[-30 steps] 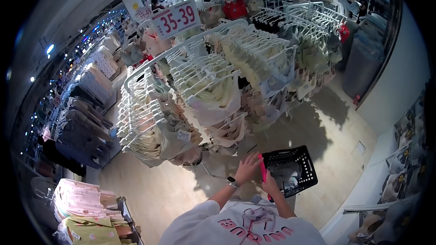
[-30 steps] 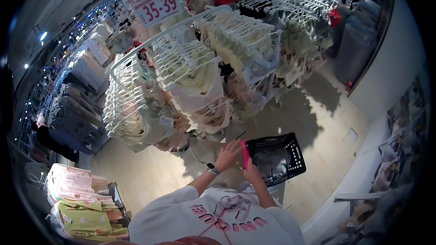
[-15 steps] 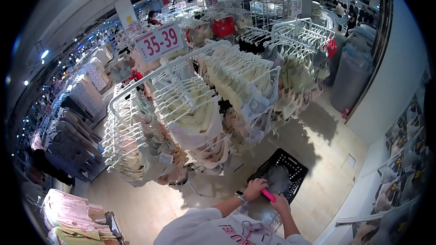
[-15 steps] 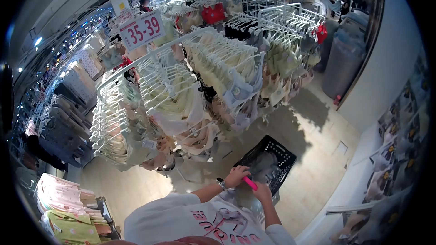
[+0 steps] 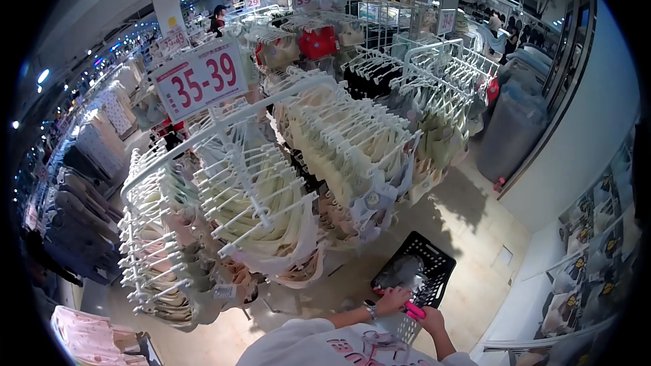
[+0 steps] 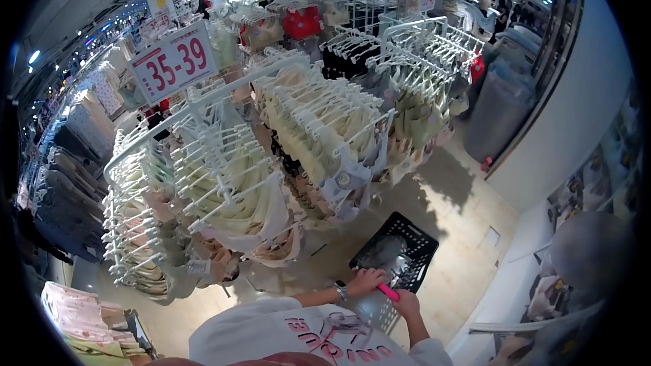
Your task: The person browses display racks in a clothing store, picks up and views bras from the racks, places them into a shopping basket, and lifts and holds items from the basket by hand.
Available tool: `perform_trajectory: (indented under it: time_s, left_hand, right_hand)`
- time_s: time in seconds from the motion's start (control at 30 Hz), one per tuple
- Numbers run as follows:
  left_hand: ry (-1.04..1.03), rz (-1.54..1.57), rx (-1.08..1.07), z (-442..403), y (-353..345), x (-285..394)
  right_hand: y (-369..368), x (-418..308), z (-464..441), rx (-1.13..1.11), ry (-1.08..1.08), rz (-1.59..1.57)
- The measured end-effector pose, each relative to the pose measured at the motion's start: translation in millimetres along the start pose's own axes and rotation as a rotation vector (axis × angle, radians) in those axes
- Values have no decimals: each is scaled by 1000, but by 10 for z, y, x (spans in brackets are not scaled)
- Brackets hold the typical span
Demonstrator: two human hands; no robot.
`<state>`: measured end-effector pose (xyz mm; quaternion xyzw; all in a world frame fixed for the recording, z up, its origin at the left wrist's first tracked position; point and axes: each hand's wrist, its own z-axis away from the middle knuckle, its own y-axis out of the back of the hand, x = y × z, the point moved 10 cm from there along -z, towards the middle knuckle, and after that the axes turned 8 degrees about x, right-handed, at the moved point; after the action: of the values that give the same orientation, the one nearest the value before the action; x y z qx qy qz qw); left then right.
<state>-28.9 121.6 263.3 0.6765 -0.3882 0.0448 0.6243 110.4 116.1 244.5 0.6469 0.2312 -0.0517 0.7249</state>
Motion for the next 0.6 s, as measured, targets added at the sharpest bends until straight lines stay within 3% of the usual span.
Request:
perform_trajectory:
  time_s: [0.27,0.3,0.4,0.53,0.6]
  left_hand:
    - [-88,138,87,-669,204,-368]
    - [-39,202,-25,-758,178,-446]
    - [-76,460,121,-919,173,-725]
    - [334,1275,138,-944,195,-1393]
    - [644,1235,196,-824,531,-1810]
  right_hand:
    - [244,-54,-553,123,-145,15]
    - [282,-83,-614,152,-144,3]
    - [382,-144,-791,174,-169,-149]
    - [417,-86,-995,168,-219,-223]
    - [423,-45,-1078,208,-208,-196]
